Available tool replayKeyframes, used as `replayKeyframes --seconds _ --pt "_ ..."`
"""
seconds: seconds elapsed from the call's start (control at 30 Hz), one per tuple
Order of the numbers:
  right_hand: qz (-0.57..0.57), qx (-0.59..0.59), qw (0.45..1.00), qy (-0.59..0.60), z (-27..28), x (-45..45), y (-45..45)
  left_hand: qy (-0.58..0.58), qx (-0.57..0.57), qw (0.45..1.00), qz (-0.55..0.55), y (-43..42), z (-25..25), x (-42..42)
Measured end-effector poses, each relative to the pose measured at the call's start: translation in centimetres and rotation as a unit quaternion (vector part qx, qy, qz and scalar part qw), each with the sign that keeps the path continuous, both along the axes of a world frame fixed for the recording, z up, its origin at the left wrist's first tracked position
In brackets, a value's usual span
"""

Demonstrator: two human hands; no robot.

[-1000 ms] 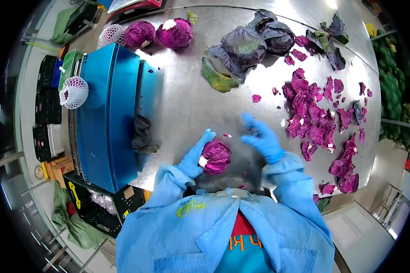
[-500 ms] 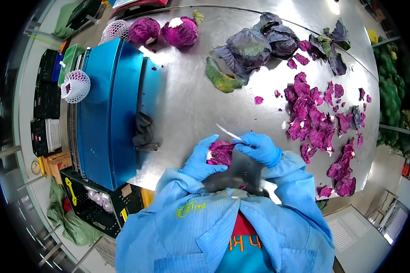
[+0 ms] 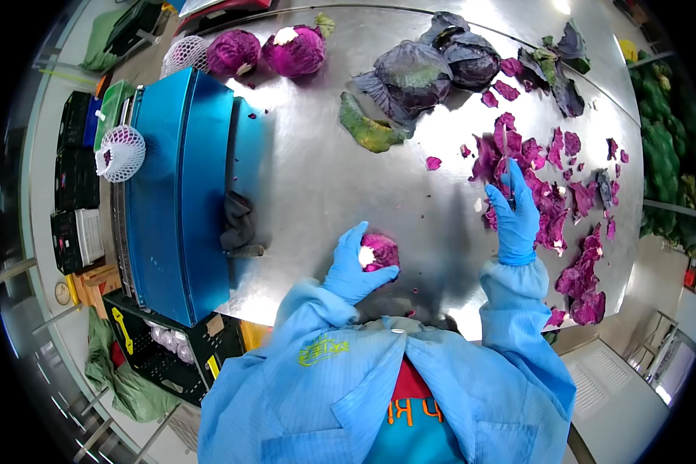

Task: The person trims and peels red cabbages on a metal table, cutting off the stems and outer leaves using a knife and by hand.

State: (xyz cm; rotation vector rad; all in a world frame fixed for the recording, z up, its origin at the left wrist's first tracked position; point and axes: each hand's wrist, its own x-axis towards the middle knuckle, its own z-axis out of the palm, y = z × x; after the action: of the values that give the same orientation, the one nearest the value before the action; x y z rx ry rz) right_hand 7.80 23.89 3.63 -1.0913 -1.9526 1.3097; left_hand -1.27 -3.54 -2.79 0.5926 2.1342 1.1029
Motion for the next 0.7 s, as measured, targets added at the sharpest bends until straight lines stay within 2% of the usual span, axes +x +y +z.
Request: replayKeyframes --seconds 0.03,0.1,0.13,0.17,0.23,0.27,0.33,0.4,0.5,0.57,0.6,0.63,0.67,0.7 --pt "-0.017 0.058 0.998 -0.014 -1.3 0.6 0.5 -0.037 0.002 0.999 -0.02 -0.4 -0.3 -0.5" --pt "-0.001 -0.108 0.992 -0.068 -2.3 3.0 -0.3 -0.175 -0.002 0.985 0.01 -0.5 -0.9 -1.6" --pt "0.035 -0.176 0.979 -0.099 -2.2 3.4 -1.7 -0.243 -0.01 0.97 0.026 -0.2 0.5 -2.4" --pt "0.092 -0.247 0.963 -0.055 -2.1 3.5 -3.8 -0.306 -0.024 0.948 0.087 0.2 2.7 -2.1" --pt "0.237 -0.191 0.953 -0.014 -3.6 4.2 -7.7 -0.336 0.009 0.931 0.145 0.0 1.6 -1.7" --pt "0.261 -0.189 0.944 -0.068 -2.2 3.8 -8.9 -0.354 0.027 0.919 0.172 0.1 1.2 -1.5" --pt "0.296 -0.181 0.919 -0.188 0.5 2.6 -10.6 -0.403 0.007 0.902 0.156 0.5 1.5 -2.2" --pt "0.272 -0.034 0.953 -0.128 -0.5 2.5 -12.1 -0.416 -0.028 0.9 0.128 0.8 2.2 -2.8" --pt "0.266 -0.044 0.962 -0.054 -4.1 3.6 -10.6 -0.369 -0.091 0.924 0.043 1.2 1.7 -3.6" --pt "0.242 -0.203 0.949 0.007 -6.2 4.3 -9.2 -0.164 0.0 0.986 0.007 1.1 -2.5 -2.1" --pt "0.22 -0.296 0.929 0.031 -6.2 4.1 -8.4 -0.056 0.048 0.997 -0.01 1.8 -2.6 -1.8" --pt "0.199 -0.325 0.924 -0.004 -5.9 4.1 -7.7 -0.129 0.157 0.978 -0.047 2.4 -2.6 -2.0" --pt "0.189 -0.351 0.916 -0.029 -5.7 4.0 -7.1 -0.303 0.212 0.924 -0.092 2.8 -2.8 -2.8" --pt "0.179 -0.378 0.907 -0.053 -5.5 3.9 -6.5 -0.338 0.223 0.909 -0.096 3.3 -3.2 -2.7"
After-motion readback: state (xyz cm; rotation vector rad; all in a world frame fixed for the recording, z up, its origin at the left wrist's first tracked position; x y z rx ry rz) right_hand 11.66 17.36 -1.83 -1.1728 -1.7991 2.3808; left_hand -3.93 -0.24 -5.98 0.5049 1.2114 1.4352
